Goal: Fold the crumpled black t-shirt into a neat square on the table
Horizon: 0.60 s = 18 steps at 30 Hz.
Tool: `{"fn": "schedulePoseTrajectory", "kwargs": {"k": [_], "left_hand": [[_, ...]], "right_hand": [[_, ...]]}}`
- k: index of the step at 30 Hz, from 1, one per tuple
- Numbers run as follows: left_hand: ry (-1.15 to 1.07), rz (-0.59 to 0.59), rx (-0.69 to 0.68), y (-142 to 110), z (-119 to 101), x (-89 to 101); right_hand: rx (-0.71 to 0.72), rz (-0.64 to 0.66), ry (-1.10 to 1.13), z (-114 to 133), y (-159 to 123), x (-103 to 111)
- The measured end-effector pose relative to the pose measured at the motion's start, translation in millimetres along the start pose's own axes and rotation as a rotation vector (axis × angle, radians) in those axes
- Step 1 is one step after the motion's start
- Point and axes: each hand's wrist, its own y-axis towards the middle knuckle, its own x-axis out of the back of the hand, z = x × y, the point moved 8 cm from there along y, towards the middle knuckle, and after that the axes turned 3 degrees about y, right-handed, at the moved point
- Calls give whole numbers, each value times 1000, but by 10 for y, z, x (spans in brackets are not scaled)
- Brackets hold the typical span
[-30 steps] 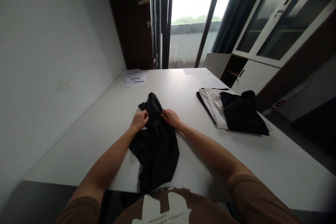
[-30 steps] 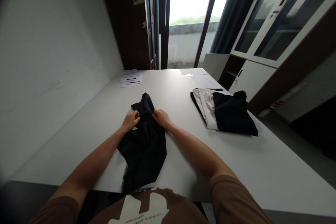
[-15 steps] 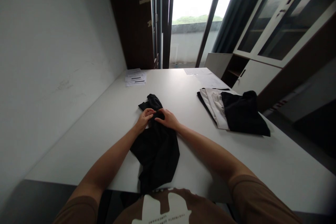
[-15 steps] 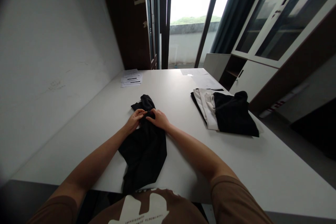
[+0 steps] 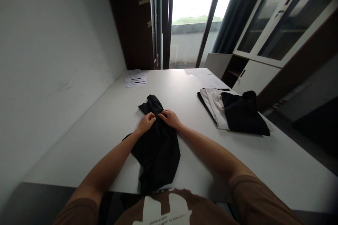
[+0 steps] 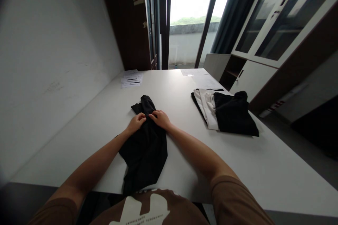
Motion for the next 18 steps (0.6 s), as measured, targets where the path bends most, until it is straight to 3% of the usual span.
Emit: {"fn": "schedulePoseTrajectory", "kwargs": {"k": [4,9,13,18], "left_hand": [[131,-31,-9,-13,4,25],[-71,50,34,39,129,-72],[-164,147,-10,53,119,-178],[-159,99,27,78,226,-159]], "right_hand": [[-18,8,-1,-52,17,15],[29,18,100,-59,10,4],[61,43,143,-56,7,-67],[105,82,204,-11,5,-117]]}}
